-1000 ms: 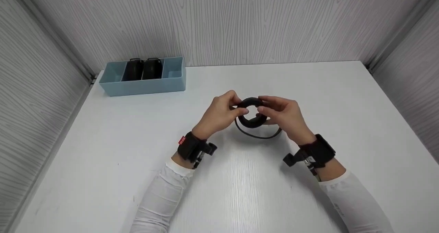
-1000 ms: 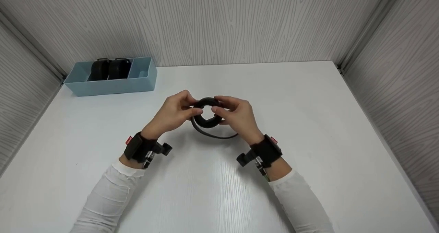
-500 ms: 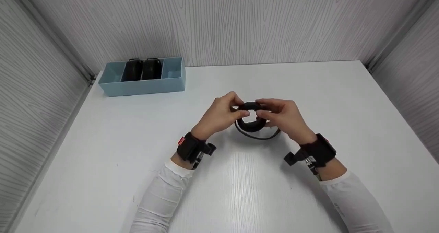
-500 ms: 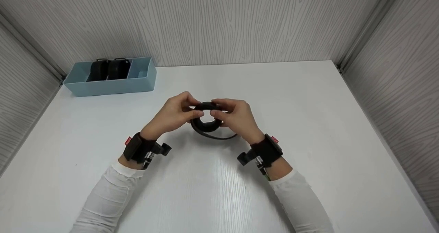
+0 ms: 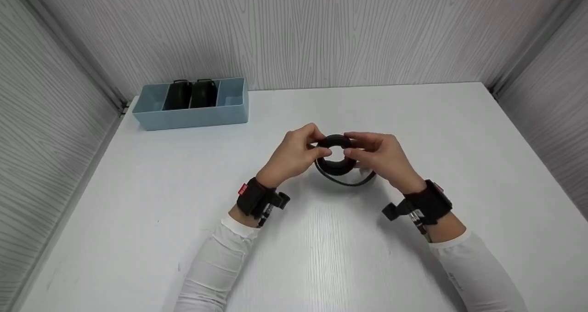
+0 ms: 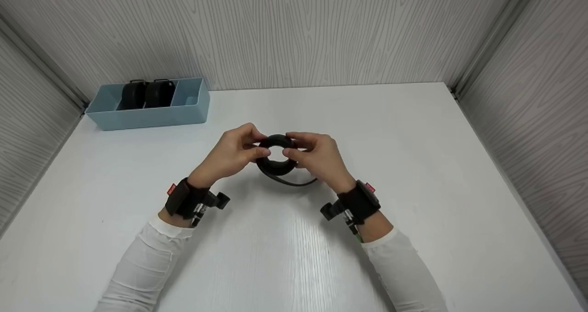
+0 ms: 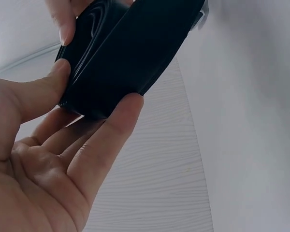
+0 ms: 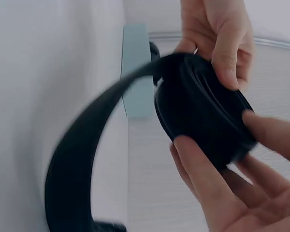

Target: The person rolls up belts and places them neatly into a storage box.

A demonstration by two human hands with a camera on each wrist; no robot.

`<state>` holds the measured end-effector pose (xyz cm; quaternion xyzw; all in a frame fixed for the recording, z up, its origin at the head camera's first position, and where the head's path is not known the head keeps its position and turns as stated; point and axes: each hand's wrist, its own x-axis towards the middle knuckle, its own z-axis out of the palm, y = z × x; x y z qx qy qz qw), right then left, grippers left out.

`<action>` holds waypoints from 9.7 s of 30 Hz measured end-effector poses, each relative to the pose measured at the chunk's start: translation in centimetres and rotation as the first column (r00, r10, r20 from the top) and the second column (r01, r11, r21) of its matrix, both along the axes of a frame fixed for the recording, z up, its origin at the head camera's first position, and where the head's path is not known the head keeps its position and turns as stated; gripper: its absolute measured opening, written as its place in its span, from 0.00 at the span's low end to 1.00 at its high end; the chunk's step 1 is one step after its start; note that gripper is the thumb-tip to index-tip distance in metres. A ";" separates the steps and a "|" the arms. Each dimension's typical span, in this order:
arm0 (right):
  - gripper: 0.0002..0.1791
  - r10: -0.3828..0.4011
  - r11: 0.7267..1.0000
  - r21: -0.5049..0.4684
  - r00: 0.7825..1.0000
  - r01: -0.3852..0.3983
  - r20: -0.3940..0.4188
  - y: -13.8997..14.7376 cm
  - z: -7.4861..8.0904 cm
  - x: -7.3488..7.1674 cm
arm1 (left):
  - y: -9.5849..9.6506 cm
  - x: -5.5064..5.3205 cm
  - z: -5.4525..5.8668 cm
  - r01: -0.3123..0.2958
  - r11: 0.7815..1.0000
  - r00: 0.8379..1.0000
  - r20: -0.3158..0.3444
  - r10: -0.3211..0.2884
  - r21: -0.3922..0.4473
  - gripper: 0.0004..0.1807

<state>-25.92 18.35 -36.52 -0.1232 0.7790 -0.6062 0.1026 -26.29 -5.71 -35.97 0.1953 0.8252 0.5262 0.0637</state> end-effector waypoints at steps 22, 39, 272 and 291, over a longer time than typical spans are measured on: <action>0.27 -0.054 0.994 -0.095 0.998 0.057 0.040 -0.1 -0.4 -0.2 | 0.1 0.0 -0.1 -0.050 0.998 0.999 0.006 0.049 0.040 0.12; 0.27 0.025 0.999 -0.041 0.997 -0.022 0.073 0.3 -0.4 -0.3 | 0.1 0.0 0.0 0.005 0.998 0.997 0.076 0.000 -0.058 0.14; 0.28 0.055 0.998 0.018 0.995 -0.057 0.079 0.1 -1.6 -0.9 | -0.2 -0.4 -0.6 0.010 0.992 0.992 0.129 0.007 -0.129 0.11; 0.28 0.011 1.000 0.021 0.999 -0.011 0.037 0.0 -1.4 -0.9 | 0.1 -0.2 -0.5 -0.005 0.996 0.996 0.083 0.012 -0.088 0.12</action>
